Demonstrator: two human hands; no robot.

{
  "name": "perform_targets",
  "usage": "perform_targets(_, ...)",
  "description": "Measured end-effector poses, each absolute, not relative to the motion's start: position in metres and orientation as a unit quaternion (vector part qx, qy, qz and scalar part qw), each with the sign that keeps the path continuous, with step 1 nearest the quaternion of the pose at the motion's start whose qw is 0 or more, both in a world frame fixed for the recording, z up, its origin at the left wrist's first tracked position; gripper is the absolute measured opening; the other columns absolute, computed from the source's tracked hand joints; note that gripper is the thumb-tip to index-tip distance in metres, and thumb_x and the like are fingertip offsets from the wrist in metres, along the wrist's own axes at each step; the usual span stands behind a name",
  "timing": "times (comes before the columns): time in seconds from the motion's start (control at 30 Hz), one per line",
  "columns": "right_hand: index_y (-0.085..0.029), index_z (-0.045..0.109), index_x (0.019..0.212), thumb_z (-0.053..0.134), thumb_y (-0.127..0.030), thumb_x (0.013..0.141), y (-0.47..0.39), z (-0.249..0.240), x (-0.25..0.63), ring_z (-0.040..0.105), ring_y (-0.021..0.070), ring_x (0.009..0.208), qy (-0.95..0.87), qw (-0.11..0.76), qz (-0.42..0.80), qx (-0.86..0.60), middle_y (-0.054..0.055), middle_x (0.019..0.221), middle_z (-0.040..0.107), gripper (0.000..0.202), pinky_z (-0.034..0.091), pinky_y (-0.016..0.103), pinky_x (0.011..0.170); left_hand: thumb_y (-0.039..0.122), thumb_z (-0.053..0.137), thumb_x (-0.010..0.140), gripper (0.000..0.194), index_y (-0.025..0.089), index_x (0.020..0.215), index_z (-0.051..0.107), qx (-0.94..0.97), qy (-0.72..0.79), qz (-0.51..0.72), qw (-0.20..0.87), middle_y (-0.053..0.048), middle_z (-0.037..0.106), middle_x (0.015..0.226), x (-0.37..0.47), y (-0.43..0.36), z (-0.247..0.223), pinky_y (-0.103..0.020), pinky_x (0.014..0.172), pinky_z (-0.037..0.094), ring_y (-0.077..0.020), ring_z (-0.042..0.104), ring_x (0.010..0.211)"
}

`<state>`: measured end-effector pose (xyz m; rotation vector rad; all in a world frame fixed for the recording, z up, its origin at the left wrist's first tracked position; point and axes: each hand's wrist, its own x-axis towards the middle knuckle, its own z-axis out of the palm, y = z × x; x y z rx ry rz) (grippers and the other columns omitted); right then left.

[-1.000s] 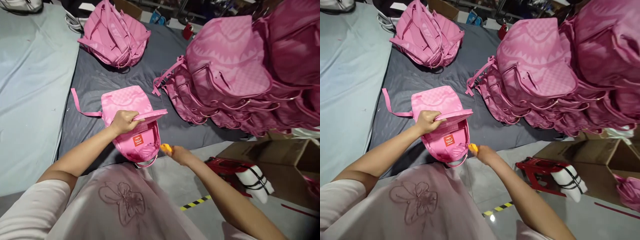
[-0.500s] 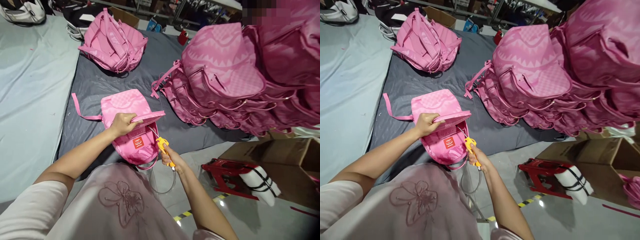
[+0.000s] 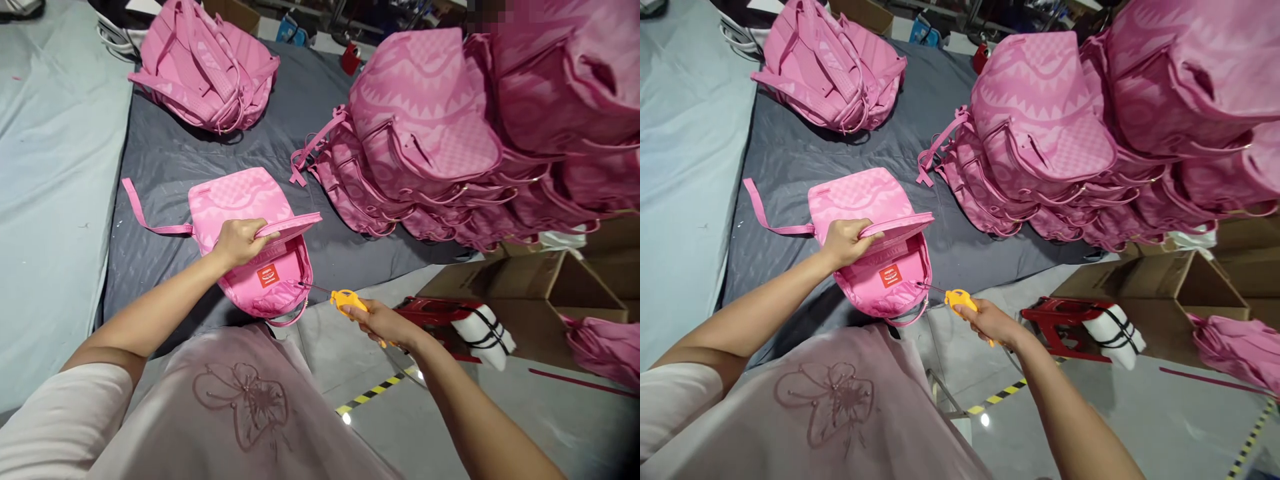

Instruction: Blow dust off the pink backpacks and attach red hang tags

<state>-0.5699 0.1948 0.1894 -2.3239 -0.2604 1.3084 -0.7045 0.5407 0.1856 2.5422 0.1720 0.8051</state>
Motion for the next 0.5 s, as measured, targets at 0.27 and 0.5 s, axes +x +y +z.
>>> perform_targets(0.27, -0.021, 0.048, 0.088, 0.059, -0.062, 0.080, 0.183, 0.183, -0.600, 0.042, 0.0093, 0.035, -0.062, 0.267, 0.382, -0.883, -0.009, 0.049, 0.043, 0.044, 0.032, 0.021, 0.035, 0.053, 0.055, 0.087, 0.036, 0.019, 0.087, 0.069, 0.932, 0.101, 0.168, 0.305, -0.009, 0.072, 0.082, -0.718, 0.524, 0.194, -0.030, 0.065, 0.042, -0.0250, 0.068, 0.078)
perform_targets(0.5, -0.019, 0.052, 0.090, 0.070, -0.046, 0.072, 0.183, 0.116, -0.584, 0.063, 0.0141, 0.059, 0.023, 0.517, 0.386, -0.763, 0.000, 0.070, 0.066, 0.037, 0.046, 0.022, 0.052, 0.056, 0.064, 0.079, 0.083, 0.035, 0.151, 0.027, 0.820, 0.256, 0.197, 0.472, -0.003, 0.044, 0.152, -0.774, 0.541, 0.132, -0.053, 0.109, 0.039, -0.0358, 0.045, 0.135)
